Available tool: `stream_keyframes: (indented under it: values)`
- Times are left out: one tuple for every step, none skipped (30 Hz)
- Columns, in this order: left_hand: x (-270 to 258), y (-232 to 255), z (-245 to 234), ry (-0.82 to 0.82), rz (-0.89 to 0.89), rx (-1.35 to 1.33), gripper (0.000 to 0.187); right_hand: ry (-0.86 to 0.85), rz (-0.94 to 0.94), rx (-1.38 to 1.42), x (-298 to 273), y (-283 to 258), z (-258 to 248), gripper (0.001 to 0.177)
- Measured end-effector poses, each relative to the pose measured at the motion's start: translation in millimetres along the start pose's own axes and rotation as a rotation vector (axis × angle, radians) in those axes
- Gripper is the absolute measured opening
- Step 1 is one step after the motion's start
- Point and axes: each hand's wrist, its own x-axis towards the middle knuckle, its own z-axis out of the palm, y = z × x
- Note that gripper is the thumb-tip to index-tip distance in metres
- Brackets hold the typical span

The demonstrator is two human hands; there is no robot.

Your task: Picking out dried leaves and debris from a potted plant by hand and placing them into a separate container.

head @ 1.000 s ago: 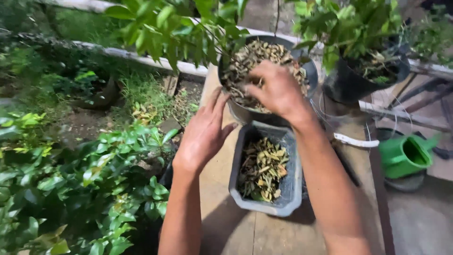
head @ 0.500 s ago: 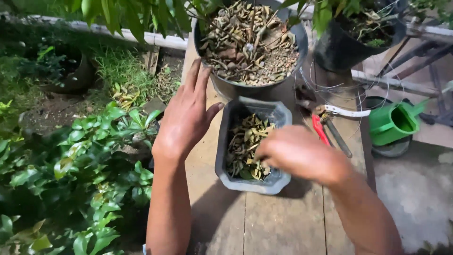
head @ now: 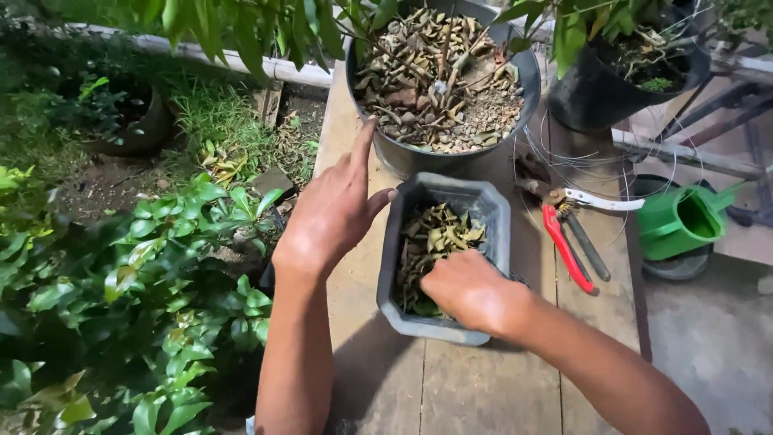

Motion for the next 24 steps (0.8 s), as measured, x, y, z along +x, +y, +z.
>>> stream_keyframes:
  values:
    - [-2, 1, 0, 0.002, 0.001, 0.002, 0.084, 0.003, 0.000, -0.001, -3, -1, -1, 0.017]
    - [-2, 2, -2, -0.005, -0.001, 0.004, 0.084, 0.006, -0.014, 0.015, -5, -2, -3, 0.014]
    - [-3, 3, -3, -0.011, -0.004, 0.006, 0.084, 0.009, -0.029, 0.030, -6, -2, -5, 0.010]
    - [-3, 3, -2, -0.009, -0.003, 0.005, 0.084, 0.009, -0.028, 0.028, -11, -4, -15, 0.010]
    - [-4, 3, 0, -0.008, 0.001, 0.010, 0.085, -0.029, 0.014, 0.100, -15, -6, -26, 0.013]
    - [-3, 1, -1, -0.002, 0.003, 0.018, 0.085, -0.064, 0.052, 0.170, -18, -8, -39, 0.016]
    - [-2, 0, -1, 0.004, 0.003, 0.021, 0.085, -0.061, 0.051, 0.165, -23, -9, -51, 0.016]
    - [-2, -1, -1, -0.005, 0.001, 0.020, 0.085, -0.066, 0.038, 0.195, -29, -12, -63, 0.014]
    - [-1, -1, 0, -0.013, -0.001, 0.019, 0.084, -0.071, 0.026, 0.224, -35, -14, -74, 0.014]
    - [-1, -1, 0, -0.013, 0.002, 0.018, 0.084, -0.070, 0.029, 0.225, -35, -11, -70, 0.014]
    - [-1, -1, 0, -0.018, 0.002, 0.013, 0.084, -0.019, -0.016, 0.217, -35, -8, -66, 0.016]
    - [-2, -1, -1, -0.021, -0.001, 0.010, 0.084, 0.032, -0.065, 0.208, -34, -5, -63, 0.021]
    - [-3, 0, -2, -0.019, 0.000, 0.011, 0.084, 0.034, -0.064, 0.206, -36, -5, -62, 0.021]
    - [-3, 0, -3, -0.020, 0.001, 0.012, 0.083, 0.068, -0.077, 0.237, -38, -4, -62, 0.021]
    - [-4, 1, -5, -0.020, 0.002, 0.014, 0.082, 0.103, -0.091, 0.268, -39, -3, -61, 0.022]
    - [-4, 1, -6, -0.016, 0.002, 0.016, 0.082, 0.105, -0.092, 0.265, -43, 0, -64, 0.022]
    - [-5, 1, -7, -0.015, 0.000, 0.013, 0.083, 0.132, -0.089, 0.315, -47, 4, -66, 0.028]
    - [-5, 2, -7, -0.015, -0.002, 0.009, 0.084, 0.158, -0.084, 0.367, -52, 8, -68, 0.033]
    - [-4, 0, -5, -0.013, 0.000, 0.009, 0.084, 0.159, -0.083, 0.364, -58, 5, -80, 0.033]
    - [-3, 0, -3, -0.020, 0.000, 0.004, 0.083, 0.126, -0.065, 0.368, -65, 2, -91, 0.030]
    - [-3, -1, -1, -0.028, 0.001, 0.000, 0.083, 0.093, -0.047, 0.373, -72, -1, -103, 0.028]
    - [-2, -1, -1, -0.025, 0.003, 0.001, 0.083, 0.096, -0.047, 0.370, -69, 2, -96, 0.028]
    - [-2, -1, -1, -0.032, -0.006, 0.003, 0.082, 0.192, -0.016, 0.384, -67, 5, -89, 0.025]
    - [-2, 0, -1, -0.038, -0.016, 0.004, 0.082, 0.287, 0.014, 0.395, -64, 7, -83, 0.023]
